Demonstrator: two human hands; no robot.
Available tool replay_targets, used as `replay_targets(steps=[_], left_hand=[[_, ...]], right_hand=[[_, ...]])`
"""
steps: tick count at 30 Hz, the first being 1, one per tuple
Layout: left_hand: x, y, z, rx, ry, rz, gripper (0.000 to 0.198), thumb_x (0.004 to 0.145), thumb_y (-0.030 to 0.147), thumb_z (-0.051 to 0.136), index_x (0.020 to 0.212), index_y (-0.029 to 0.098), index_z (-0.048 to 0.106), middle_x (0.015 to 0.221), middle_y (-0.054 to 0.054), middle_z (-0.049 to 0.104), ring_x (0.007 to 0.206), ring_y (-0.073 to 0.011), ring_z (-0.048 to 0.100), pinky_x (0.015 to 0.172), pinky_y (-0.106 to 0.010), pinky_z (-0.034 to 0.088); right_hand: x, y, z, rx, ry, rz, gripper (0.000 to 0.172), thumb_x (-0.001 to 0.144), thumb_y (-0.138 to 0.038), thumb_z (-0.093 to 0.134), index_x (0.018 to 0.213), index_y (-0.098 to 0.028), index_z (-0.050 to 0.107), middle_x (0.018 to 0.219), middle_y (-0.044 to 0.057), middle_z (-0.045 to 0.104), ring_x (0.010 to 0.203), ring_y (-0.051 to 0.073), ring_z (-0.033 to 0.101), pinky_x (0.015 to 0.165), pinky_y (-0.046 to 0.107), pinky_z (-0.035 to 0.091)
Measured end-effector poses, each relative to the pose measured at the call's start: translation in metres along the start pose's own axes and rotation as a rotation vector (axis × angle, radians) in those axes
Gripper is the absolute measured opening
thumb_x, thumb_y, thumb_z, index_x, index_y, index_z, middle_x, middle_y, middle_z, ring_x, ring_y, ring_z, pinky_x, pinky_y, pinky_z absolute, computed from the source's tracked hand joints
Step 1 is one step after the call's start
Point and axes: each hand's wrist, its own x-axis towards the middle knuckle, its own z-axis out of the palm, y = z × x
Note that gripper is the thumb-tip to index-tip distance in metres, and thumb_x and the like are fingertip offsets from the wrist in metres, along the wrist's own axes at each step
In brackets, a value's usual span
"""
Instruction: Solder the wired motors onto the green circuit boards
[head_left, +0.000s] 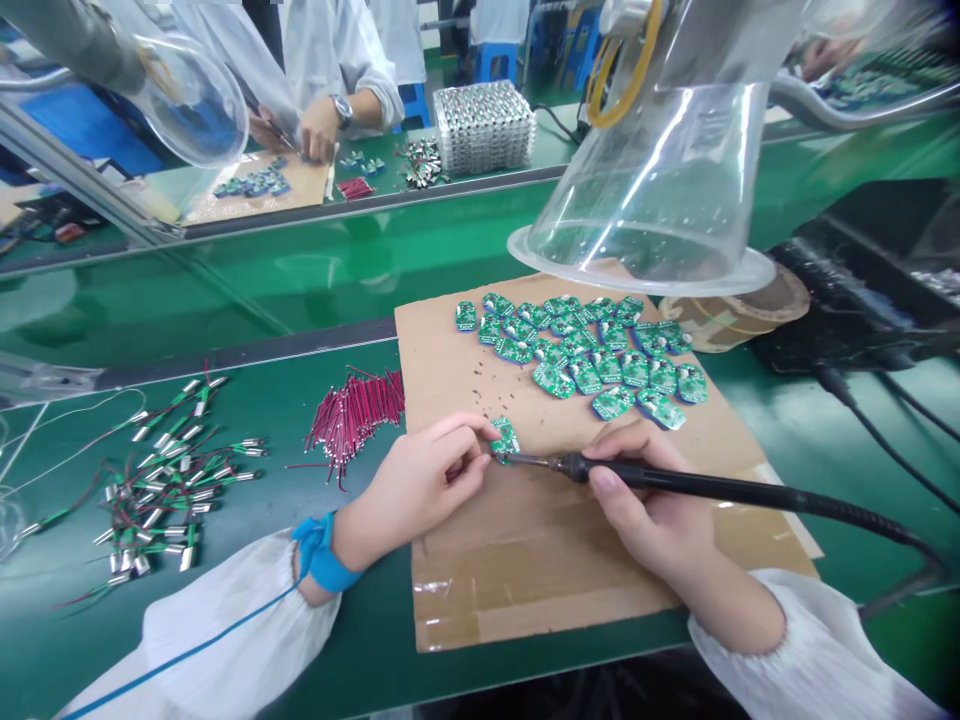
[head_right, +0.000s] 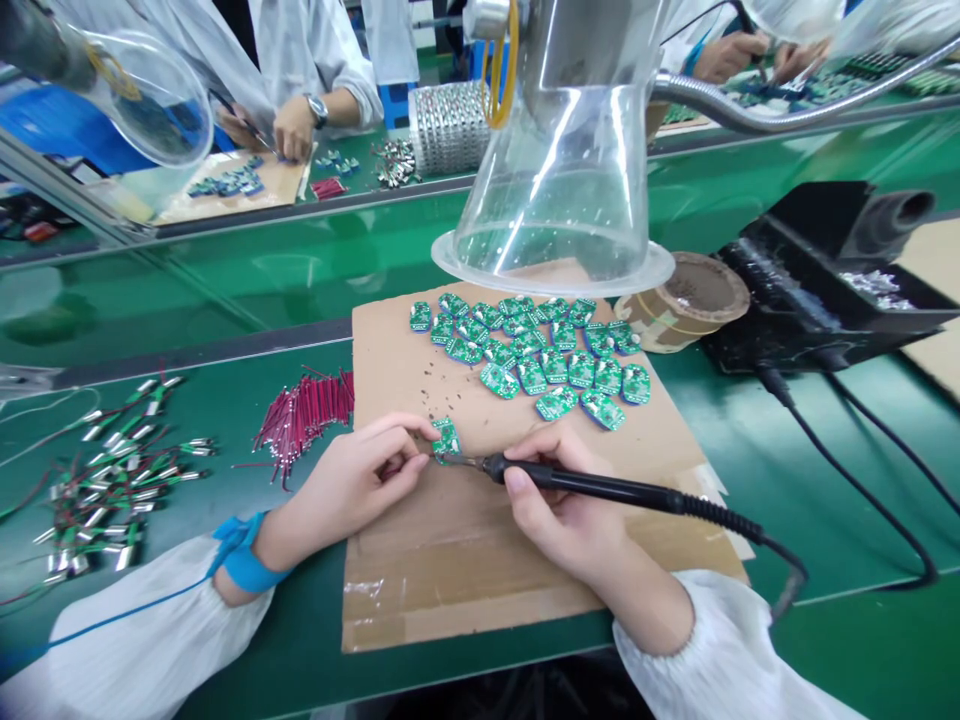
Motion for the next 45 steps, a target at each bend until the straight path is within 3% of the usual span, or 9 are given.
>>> replay_targets(steps=[10, 27, 36, 40, 45], left_hand=[[0.000, -0.002, 0.000, -0.011, -0.005, -0.010, 0.016, 0.092, 0.013, 0.058, 0.079, 0.018, 0.052, 0.123, 0.003, 0.066, 0.056, -0.0031, 0.046, 0.060, -0.023, 0.040], [0.001, 0.000, 0.000, -0.057, 0.020, 0.007, 0.016, 0.091, 0.009, 0.058, 0.078, 0.017, 0.052, 0.120, 0.000, 0.068, 0.060, -0.0042, 0.050, 0.059, -0.022, 0.040], [0.002, -0.001, 0.000, -0.069, 0.027, 0.017, 0.018, 0.091, 0.009, 0.059, 0.076, 0.017, 0.051, 0.118, 0.001, 0.068, 0.066, -0.0053, 0.054, 0.060, -0.023, 0.039], [0.003, -0.003, 0.000, -0.075, 0.022, 0.044, 0.020, 0.091, 0.009, 0.059, 0.076, 0.017, 0.049, 0.118, 0.001, 0.067, 0.071, -0.0062, 0.057, 0.062, -0.024, 0.039], [0.002, -0.005, -0.001, -0.097, 0.013, 0.065, 0.017, 0.095, 0.013, 0.057, 0.079, 0.017, 0.051, 0.120, 0.001, 0.065, 0.068, -0.0056, 0.055, 0.062, -0.024, 0.041]], right_hand=[[-0.001, 0.003, 0.000, 0.016, 0.022, -0.009, 0.005, 0.094, -0.027, 0.065, 0.097, -0.027, 0.061, 0.080, 0.001, 0.061, 0.061, 0.015, 0.057, 0.050, 0.027, 0.045], [0.001, 0.000, 0.001, 0.012, -0.005, -0.042, 0.006, 0.094, -0.023, 0.064, 0.097, -0.025, 0.059, 0.074, -0.001, 0.060, 0.055, 0.013, 0.055, 0.046, 0.025, 0.042], [-0.002, 0.010, -0.003, 0.108, 0.114, -0.022, 0.005, 0.095, -0.028, 0.065, 0.096, -0.024, 0.062, 0.081, 0.003, 0.059, 0.070, 0.018, 0.056, 0.060, 0.033, 0.043], [-0.001, 0.014, -0.005, 0.134, 0.163, -0.004, 0.006, 0.095, -0.028, 0.065, 0.096, -0.024, 0.062, 0.083, 0.004, 0.059, 0.068, 0.017, 0.056, 0.059, 0.032, 0.042], [-0.002, 0.009, -0.003, 0.072, 0.082, -0.059, 0.004, 0.094, -0.027, 0.065, 0.094, -0.024, 0.061, 0.079, 0.001, 0.058, 0.064, 0.016, 0.055, 0.056, 0.030, 0.043]])
